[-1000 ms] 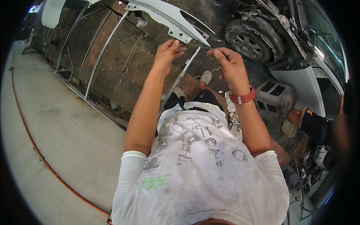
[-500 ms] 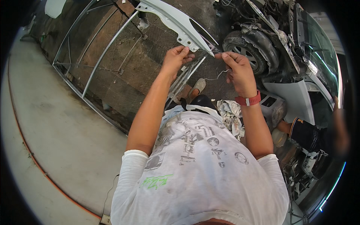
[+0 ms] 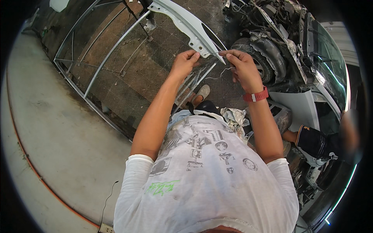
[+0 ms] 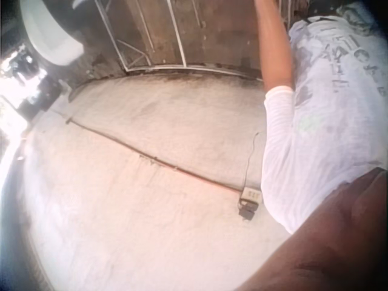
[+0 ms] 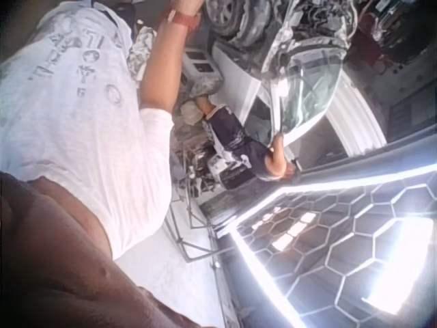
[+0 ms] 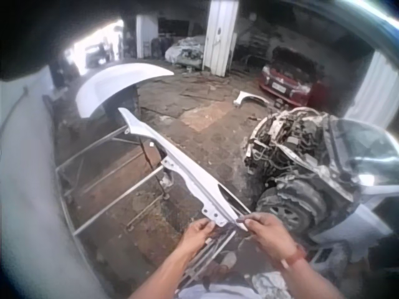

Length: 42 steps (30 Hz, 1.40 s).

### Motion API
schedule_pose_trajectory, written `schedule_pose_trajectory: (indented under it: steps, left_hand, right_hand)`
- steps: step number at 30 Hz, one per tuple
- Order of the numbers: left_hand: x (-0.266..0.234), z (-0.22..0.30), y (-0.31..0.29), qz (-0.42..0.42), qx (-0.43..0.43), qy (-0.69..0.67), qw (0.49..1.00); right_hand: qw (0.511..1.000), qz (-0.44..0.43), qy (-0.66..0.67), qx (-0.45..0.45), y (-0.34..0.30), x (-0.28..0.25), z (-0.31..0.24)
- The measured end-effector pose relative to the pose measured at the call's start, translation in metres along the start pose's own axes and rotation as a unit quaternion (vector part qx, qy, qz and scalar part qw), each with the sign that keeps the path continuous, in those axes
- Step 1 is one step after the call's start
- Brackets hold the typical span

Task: The person kneels to tie a white car fender to a metal frame using a string, then stands to lift and position the fender on the frame. The person continues to secure the fender with additional string and later moves a white car door panel across the workshop floor.

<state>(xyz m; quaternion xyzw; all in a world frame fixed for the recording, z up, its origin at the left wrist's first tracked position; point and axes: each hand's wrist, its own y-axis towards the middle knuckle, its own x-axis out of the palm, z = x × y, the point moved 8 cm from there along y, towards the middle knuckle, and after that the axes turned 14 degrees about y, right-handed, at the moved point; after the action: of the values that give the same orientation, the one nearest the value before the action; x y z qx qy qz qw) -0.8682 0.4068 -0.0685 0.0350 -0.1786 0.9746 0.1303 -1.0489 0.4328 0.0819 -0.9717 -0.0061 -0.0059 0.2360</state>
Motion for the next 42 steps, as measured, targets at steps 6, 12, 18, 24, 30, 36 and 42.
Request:
schedule_pose_trajectory:
  steps: [6, 12, 18, 24, 30, 36, 42]
  left_hand:
    - [-0.005, -0.008, 0.007, 0.010, 0.066, 0.119, 0.991]
    - [-0.004, 0.019, -0.007, 0.062, 0.089, 0.280, 0.954]
    - [0.000, 0.029, -0.012, 0.119, 0.166, 0.330, 0.922]
    - [0.008, 0.033, -0.022, 0.137, 0.195, 0.351, 0.906]
    - [0.010, 0.029, -0.023, 0.161, 0.261, 0.351, 0.885]
    - [0.015, 0.034, -0.028, 0.195, 0.278, 0.342, 0.876]
    - [0.013, 0.027, -0.025, 0.184, 0.229, 0.373, 0.880]
  right_hand:
    - [1.000, -0.008, -0.019, 0.015, 0.014, 0.002, 0.010]
    - [0.996, -0.011, 0.065, 0.056, 0.022, -0.002, 0.038]
    - [0.936, -0.015, 0.349, 0.034, 0.002, 0.009, 0.060]
    - [0.853, -0.042, 0.518, -0.038, -0.014, 0.038, 0.070]
    - [0.830, 0.029, 0.553, -0.070, -0.022, 0.057, 0.065]
    - [0.810, 0.028, 0.577, -0.098, -0.022, 0.064, 0.063]
    - [0.776, 0.064, 0.620, -0.101, -0.020, 0.055, 0.065]
